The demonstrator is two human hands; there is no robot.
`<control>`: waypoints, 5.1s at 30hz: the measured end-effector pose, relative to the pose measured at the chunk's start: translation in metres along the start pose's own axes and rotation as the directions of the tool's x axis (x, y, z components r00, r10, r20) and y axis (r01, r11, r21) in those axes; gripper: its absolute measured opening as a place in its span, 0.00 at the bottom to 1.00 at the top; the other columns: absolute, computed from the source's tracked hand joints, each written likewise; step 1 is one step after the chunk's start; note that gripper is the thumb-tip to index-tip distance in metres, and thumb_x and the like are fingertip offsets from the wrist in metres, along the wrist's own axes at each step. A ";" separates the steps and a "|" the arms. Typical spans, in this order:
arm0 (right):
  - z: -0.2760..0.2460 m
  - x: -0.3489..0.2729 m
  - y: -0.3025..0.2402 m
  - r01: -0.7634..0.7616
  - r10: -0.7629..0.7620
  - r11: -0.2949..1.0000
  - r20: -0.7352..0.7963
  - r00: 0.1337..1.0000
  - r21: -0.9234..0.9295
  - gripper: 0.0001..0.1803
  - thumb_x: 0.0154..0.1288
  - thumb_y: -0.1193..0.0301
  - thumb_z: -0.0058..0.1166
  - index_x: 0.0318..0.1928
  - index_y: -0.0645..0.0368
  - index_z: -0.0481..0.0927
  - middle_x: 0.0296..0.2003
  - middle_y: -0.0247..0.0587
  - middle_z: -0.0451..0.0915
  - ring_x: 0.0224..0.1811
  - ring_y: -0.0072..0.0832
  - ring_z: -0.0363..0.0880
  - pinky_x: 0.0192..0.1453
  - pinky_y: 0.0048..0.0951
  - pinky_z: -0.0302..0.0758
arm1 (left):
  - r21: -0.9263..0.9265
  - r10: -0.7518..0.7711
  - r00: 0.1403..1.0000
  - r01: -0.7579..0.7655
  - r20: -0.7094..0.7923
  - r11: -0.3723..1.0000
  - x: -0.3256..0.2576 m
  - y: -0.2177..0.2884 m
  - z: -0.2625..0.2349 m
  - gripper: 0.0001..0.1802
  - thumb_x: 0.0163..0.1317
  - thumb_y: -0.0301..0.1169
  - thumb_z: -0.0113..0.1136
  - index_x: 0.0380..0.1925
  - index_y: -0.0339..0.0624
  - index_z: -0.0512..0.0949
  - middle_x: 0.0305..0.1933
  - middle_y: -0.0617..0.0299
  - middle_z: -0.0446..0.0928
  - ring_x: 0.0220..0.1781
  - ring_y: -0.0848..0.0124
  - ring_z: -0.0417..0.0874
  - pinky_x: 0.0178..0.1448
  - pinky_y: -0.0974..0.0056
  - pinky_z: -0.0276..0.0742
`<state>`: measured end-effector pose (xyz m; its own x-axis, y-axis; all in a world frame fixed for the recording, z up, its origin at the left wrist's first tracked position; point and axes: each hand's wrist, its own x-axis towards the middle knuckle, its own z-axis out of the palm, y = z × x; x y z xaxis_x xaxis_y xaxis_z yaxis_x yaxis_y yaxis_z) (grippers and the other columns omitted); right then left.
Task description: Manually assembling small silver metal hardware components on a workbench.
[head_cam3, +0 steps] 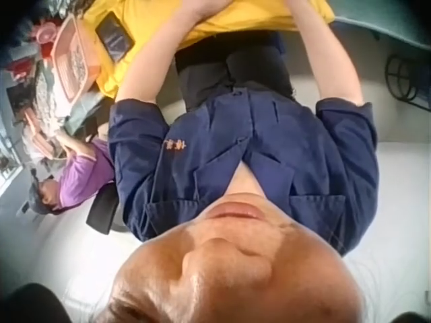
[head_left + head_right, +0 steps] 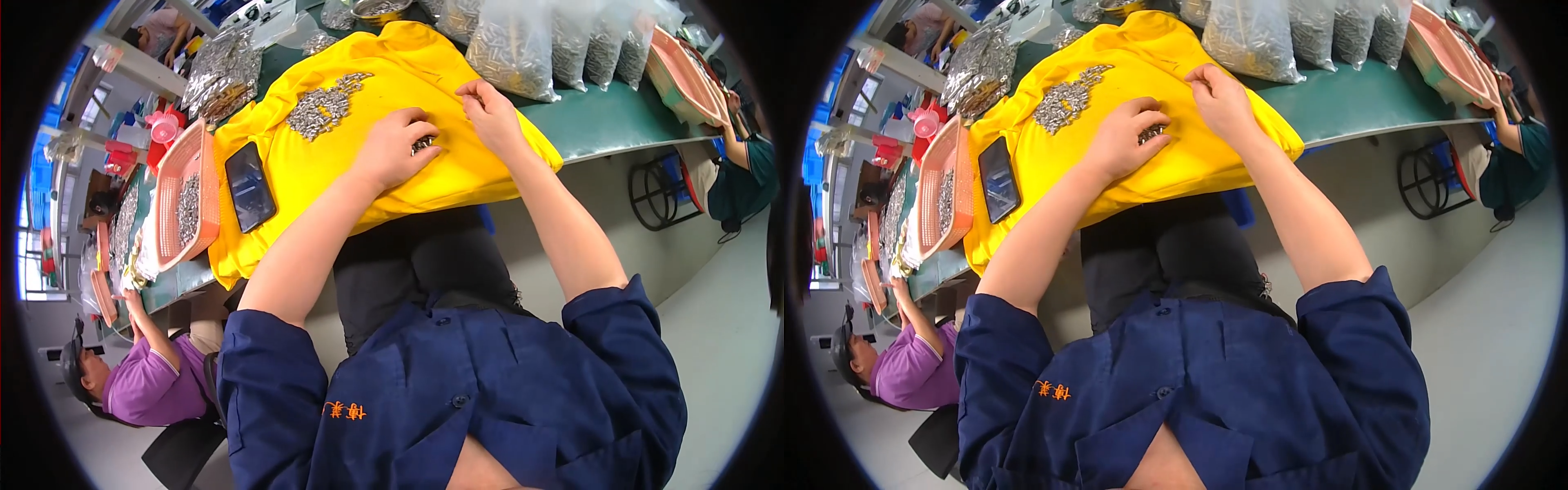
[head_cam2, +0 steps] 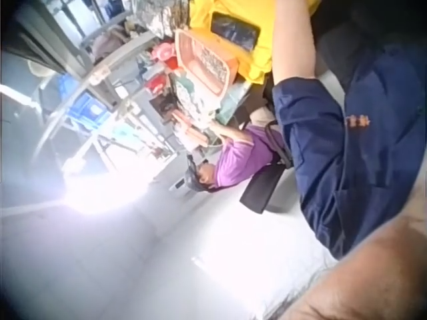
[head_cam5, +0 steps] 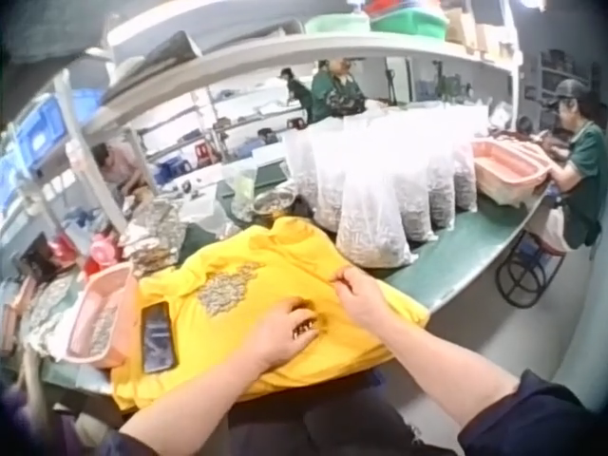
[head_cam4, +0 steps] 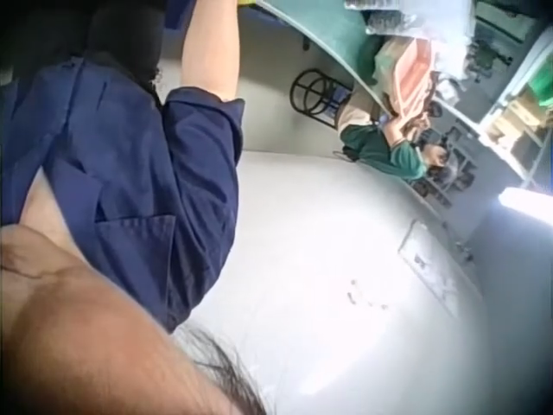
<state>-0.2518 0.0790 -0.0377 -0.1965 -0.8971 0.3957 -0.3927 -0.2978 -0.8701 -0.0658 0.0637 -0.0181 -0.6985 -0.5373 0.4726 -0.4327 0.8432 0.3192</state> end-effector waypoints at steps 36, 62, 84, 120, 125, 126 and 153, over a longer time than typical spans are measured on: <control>0.006 0.000 0.000 0.032 -0.032 0.992 -0.005 0.999 -0.122 0.07 0.56 0.75 0.45 0.34 0.62 0.73 0.25 0.42 0.75 0.27 0.26 0.73 0.34 0.24 0.69 | -0.038 -0.093 0.996 0.092 -0.002 0.995 -0.007 0.002 0.005 0.11 0.50 0.39 0.55 0.23 0.43 0.73 0.25 0.55 0.72 0.31 0.59 0.75 0.36 0.58 0.70; -0.004 -0.007 -0.009 0.083 -0.092 0.988 -0.061 0.994 -0.131 0.07 0.53 0.74 0.44 0.32 0.62 0.73 0.27 0.49 0.76 0.31 0.41 0.75 0.35 0.33 0.71 | -0.089 -0.179 0.952 0.206 0.248 0.974 0.027 0.001 -0.005 0.10 0.52 0.34 0.54 0.27 0.36 0.76 0.27 0.51 0.76 0.30 0.59 0.77 0.36 0.64 0.71; 0.005 -0.002 -0.010 0.117 -0.123 0.981 -0.028 0.992 -0.157 0.08 0.52 0.72 0.43 0.32 0.61 0.74 0.29 0.48 0.76 0.34 0.43 0.74 0.38 0.36 0.71 | -0.219 -0.377 0.843 0.480 0.383 0.850 0.047 -0.022 -0.045 0.16 0.54 0.41 0.50 0.26 0.40 0.79 0.17 0.61 0.74 0.21 0.73 0.74 0.28 0.69 0.68; -0.007 -0.001 0.005 0.001 0.003 0.981 0.021 1.000 -0.196 0.06 0.57 0.77 0.43 0.34 0.64 0.72 0.26 0.37 0.73 0.27 0.21 0.69 0.33 0.20 0.67 | 0.307 -0.801 0.599 0.763 -0.004 0.569 -0.205 -0.200 -0.264 0.10 0.47 0.31 0.57 0.29 0.38 0.78 0.28 0.55 0.78 0.33 0.65 0.78 0.39 0.64 0.71; 0.004 0.001 -0.004 0.025 -0.019 0.987 0.041 0.999 -0.158 0.06 0.57 0.76 0.43 0.36 0.64 0.71 0.25 0.32 0.70 0.27 0.16 0.66 0.33 0.17 0.65 | 0.137 -0.538 0.770 0.608 -0.343 0.782 -0.126 -0.121 -0.249 0.10 0.49 0.25 0.54 0.34 0.38 0.77 0.38 0.55 0.76 0.41 0.64 0.76 0.45 0.66 0.71; 0.003 0.001 -0.004 0.002 -0.001 0.988 0.007 1.000 -0.158 0.06 0.57 0.76 0.43 0.36 0.64 0.71 0.25 0.32 0.70 0.27 0.16 0.66 0.33 0.17 0.65 | 0.029 -0.436 0.830 0.474 -0.348 0.880 -0.099 -0.096 -0.232 0.10 0.49 0.24 0.54 0.34 0.39 0.77 0.39 0.56 0.76 0.42 0.64 0.76 0.45 0.66 0.71; 0.002 -0.003 0.003 0.088 -0.089 0.996 -0.107 0.990 -0.021 0.08 0.53 0.73 0.44 0.33 0.61 0.74 0.25 0.47 0.76 0.27 0.37 0.75 0.32 0.30 0.71 | 0.009 -0.025 0.999 0.025 0.021 1.000 0.004 0.007 -0.006 0.06 0.43 0.27 0.60 0.21 0.38 0.73 0.33 0.53 0.73 0.35 0.58 0.74 0.39 0.61 0.70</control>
<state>-0.2504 0.0795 -0.0425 -0.2557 -0.8268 0.5010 -0.4269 -0.3684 -0.8258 -0.0685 0.0673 -0.0093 -0.6990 -0.5581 0.4472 -0.4554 0.8295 0.3234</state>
